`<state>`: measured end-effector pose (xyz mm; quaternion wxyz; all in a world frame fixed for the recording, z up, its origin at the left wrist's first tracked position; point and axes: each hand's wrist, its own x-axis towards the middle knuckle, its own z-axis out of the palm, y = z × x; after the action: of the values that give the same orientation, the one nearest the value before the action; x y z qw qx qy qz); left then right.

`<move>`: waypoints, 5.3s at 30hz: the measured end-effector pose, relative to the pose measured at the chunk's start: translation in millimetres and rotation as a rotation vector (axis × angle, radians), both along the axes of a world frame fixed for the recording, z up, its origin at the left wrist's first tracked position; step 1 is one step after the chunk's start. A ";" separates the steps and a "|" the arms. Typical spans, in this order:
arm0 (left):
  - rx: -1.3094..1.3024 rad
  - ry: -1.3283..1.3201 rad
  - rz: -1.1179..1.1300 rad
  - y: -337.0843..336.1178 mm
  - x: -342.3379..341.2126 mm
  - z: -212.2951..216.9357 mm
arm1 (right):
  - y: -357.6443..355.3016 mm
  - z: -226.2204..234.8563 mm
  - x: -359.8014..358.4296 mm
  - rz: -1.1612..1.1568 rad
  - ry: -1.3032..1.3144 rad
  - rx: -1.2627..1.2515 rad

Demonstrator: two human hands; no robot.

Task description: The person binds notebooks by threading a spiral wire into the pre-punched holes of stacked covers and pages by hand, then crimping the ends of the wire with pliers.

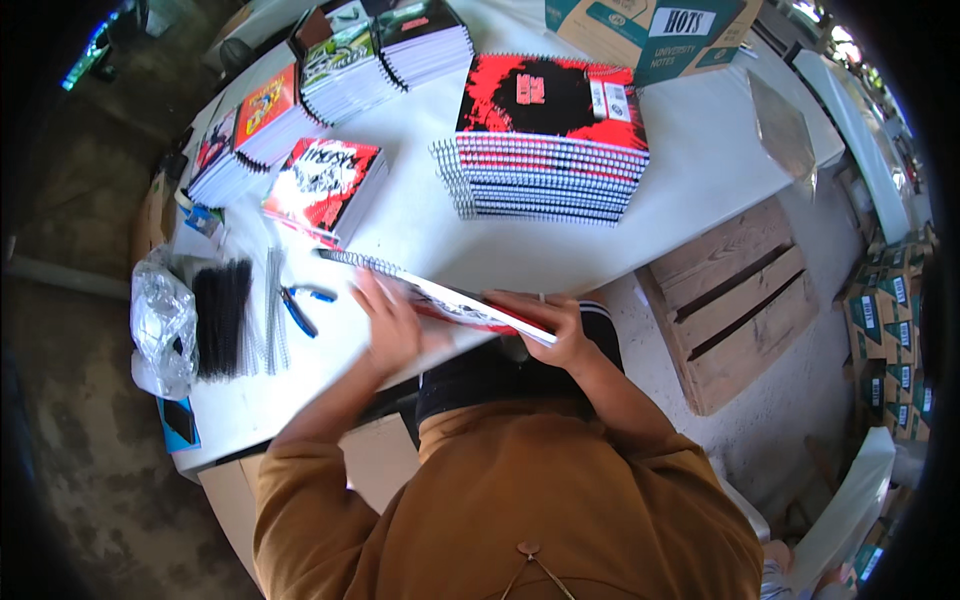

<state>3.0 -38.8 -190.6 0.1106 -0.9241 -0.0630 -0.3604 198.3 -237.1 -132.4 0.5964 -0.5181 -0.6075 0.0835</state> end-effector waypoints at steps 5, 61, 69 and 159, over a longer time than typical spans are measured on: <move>0.219 -0.569 0.115 37.8 14.4 54.7 | 3.3 8.4 -1.5 0.087 -0.056 0.002; -0.098 -0.357 -0.035 -66.2 81.7 104.6 | 27.4 13.1 -32.2 -0.032 0.071 -0.037; 0.022 -0.374 0.118 -69.0 84.6 148.2 | 29.0 13.5 -33.1 -0.040 0.101 -0.002; -0.198 -0.248 -0.220 -1.3 139.7 265.7 | 6.1 166.5 130.1 -0.275 -0.248 0.331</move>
<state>142.7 -40.1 75.1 -0.0298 -0.8802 -0.0098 -0.4736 328.4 -231.0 34.1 0.5997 -0.4975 -0.6052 -0.1634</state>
